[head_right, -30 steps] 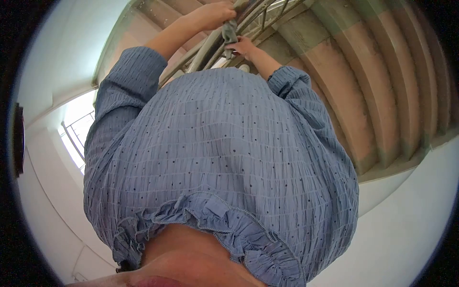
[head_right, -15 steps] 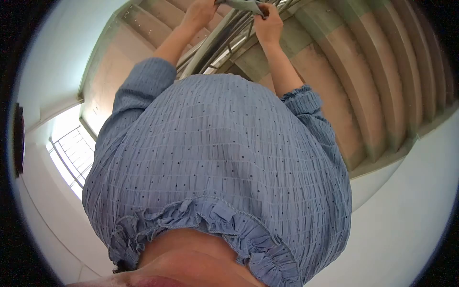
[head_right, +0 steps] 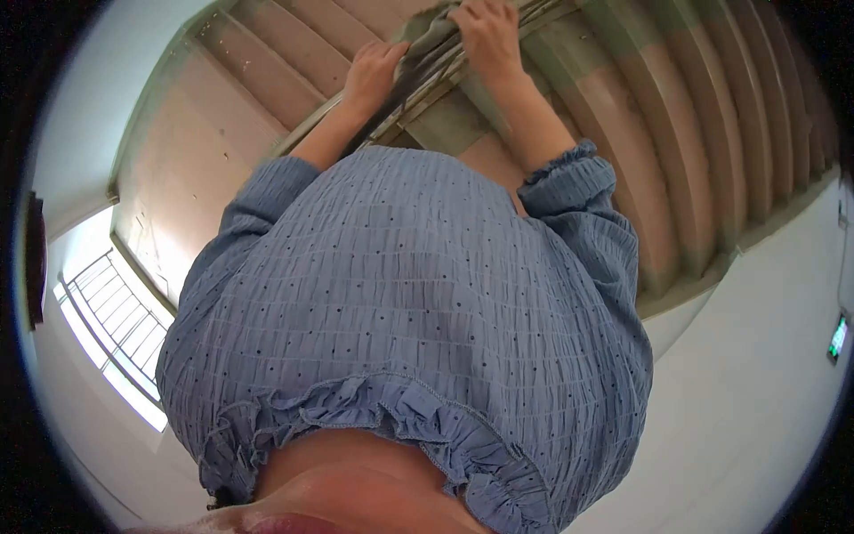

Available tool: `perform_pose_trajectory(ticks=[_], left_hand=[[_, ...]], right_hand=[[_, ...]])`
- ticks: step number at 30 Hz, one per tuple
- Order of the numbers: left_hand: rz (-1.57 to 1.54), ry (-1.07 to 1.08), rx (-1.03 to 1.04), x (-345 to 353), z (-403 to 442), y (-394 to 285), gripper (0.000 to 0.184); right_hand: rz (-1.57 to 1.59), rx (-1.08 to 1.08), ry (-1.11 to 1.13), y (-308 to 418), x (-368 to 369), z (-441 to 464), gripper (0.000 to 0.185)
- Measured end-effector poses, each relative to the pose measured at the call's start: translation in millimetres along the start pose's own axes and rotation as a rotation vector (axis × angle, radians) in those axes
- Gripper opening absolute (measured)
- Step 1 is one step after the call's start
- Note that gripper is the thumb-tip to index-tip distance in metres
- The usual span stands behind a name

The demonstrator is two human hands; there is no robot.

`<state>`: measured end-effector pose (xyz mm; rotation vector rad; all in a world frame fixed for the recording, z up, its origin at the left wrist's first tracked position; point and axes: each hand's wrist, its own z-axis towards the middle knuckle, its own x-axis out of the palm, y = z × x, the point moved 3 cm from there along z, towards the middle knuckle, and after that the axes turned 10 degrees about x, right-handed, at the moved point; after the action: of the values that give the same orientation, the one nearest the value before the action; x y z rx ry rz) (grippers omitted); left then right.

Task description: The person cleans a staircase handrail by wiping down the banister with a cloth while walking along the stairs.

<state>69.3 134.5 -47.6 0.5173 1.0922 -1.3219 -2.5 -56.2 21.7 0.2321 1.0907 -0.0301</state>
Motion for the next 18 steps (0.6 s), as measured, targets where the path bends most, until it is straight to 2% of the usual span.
perform_pose_trajectory(ticks=[2,3,4,5,6,8,12,14,18], left_hand=[[-0.111,-0.217,-0.007,-5,25,2,0.027],[-0.11,-0.22,-0.006,-4,26,7,0.027],[-0.167,-0.07,-0.065,1,24,12,0.026],[-0.224,0.081,-0.123,7,22,16,0.025],[-0.223,0.077,-0.123,0,18,17,0.025],[-0.283,0.209,-0.25,-19,-2,16,0.035],[-0.334,0.144,-0.354,-33,-29,24,0.033],[-0.379,0.204,-0.443,-42,-31,31,0.035],[-0.388,0.131,-0.439,-43,19,28,0.035]], right_hand=[[-0.083,0.033,-0.207,1,-15,22,0.023],[-0.103,0.023,-0.238,2,-15,25,0.022],[-0.104,0.02,-0.241,3,-13,22,0.022],[-0.173,0.059,-0.111,4,-4,16,0.021],[-0.242,0.099,0.018,2,6,10,0.02],[-0.159,0.055,0.065,12,11,-1,0.019],[0.002,-0.065,0.171,42,17,-2,0.019],[0.001,-0.056,0.177,50,17,9,0.021],[-0.073,0.05,0.107,25,-5,49,0.023]])
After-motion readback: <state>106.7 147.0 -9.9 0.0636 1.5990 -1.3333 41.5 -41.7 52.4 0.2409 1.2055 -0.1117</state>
